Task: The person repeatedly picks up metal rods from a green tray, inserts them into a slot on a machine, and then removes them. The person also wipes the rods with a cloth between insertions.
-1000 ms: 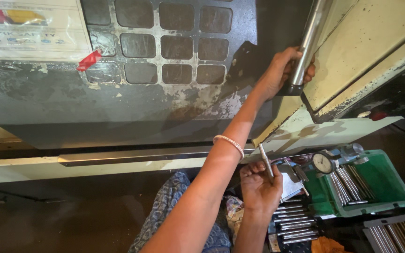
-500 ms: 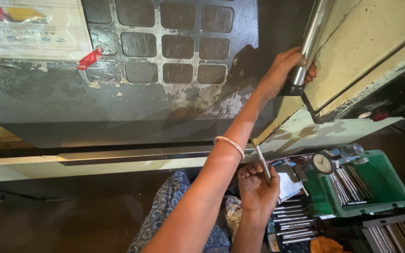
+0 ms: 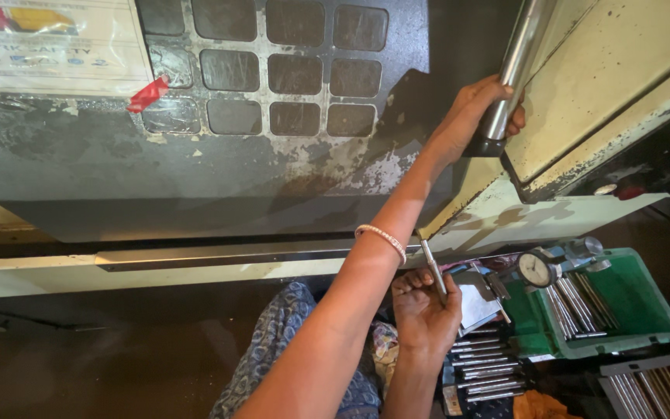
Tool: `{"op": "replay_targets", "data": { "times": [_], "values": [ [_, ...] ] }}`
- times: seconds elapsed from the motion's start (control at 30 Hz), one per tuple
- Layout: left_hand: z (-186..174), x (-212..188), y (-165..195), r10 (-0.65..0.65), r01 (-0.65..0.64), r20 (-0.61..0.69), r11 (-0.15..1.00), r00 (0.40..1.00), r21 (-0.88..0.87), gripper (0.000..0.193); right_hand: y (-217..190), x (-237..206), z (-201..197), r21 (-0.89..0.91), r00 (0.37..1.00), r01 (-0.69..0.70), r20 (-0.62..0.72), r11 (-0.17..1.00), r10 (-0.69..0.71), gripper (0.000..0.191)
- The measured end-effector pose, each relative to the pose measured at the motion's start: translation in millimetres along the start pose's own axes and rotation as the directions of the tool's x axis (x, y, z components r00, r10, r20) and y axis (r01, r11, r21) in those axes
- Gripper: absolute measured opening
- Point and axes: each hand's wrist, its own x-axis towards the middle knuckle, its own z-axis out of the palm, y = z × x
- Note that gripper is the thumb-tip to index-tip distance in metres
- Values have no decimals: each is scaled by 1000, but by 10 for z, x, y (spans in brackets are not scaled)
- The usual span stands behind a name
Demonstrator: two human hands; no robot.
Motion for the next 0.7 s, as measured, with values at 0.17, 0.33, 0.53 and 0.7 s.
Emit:
{"op": "replay_targets", "data": {
  "times": [0.17,0.33,0.53,0.7],
  "values": [
    [-6,-11,-19,10,-10,-11,1000,1000,13,40,4,12,-22,9,999,-17,32,1000,16,28],
    [-6,-28,1,17,-16,-19,999,1000,33,41,15,19,-30,-16,1000,2,-4,1000,-2,28],
    [-9,-14,31,-3,2,-33,1000,999,-7,46,22,9,7,3,1000,-8,-16,1000,8,27],
    [6,2,19,17,-14,-64,999,998,36,47,33,8,-1,13,1000,-4,-13,1000,4,26]
  ]
}}
